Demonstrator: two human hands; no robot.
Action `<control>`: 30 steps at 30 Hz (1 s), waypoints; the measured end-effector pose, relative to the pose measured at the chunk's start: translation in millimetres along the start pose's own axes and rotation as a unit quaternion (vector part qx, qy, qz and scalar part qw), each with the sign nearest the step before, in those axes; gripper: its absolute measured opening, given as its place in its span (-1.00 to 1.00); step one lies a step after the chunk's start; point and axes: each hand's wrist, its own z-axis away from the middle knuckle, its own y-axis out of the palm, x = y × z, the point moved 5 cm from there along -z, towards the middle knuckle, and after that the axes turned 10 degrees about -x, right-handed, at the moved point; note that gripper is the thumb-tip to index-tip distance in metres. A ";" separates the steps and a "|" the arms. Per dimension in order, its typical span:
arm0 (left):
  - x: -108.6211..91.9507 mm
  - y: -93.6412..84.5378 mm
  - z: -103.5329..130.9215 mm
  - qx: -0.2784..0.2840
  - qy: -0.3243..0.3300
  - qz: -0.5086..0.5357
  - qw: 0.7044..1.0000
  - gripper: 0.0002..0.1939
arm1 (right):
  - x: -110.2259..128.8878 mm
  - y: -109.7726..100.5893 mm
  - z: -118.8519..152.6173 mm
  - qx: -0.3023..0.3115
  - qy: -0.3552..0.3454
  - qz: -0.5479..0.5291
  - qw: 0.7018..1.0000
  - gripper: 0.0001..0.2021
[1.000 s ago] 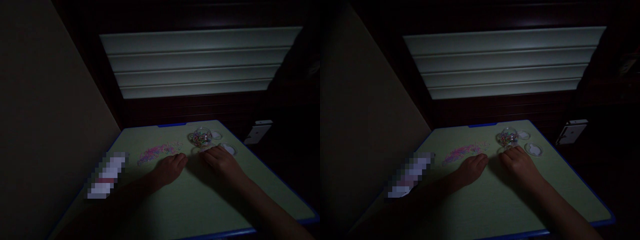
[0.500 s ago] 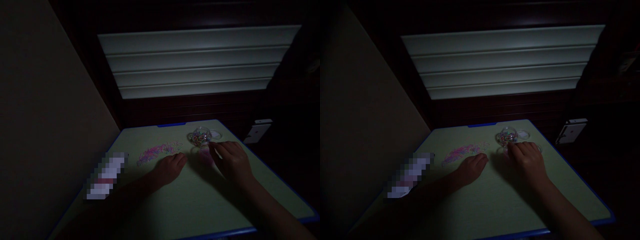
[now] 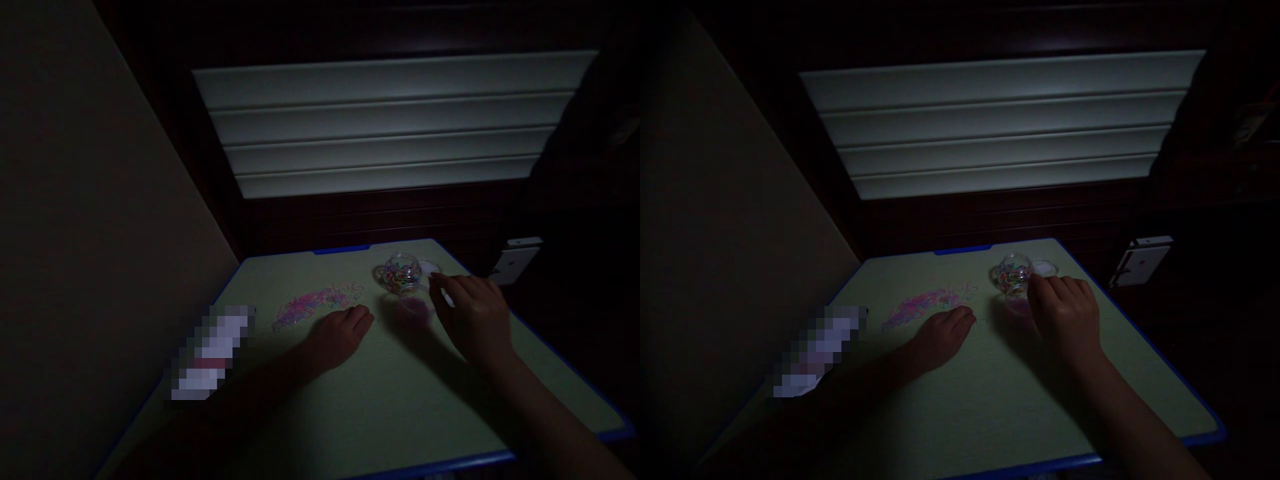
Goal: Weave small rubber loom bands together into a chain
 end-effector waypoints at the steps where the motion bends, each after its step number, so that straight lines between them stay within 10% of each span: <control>1: 0.2 0.1 -0.1 0.002 -0.001 0.000 1.000 -0.80 | 0.2 0.1 0.1 -0.001 -0.001 0.003 1.000 -0.83; 30: -2.6 1.4 -1.8 0.012 0.005 -0.006 1.000 -0.81 | -0.7 11.2 6.0 0.094 0.013 0.001 0.996 -0.77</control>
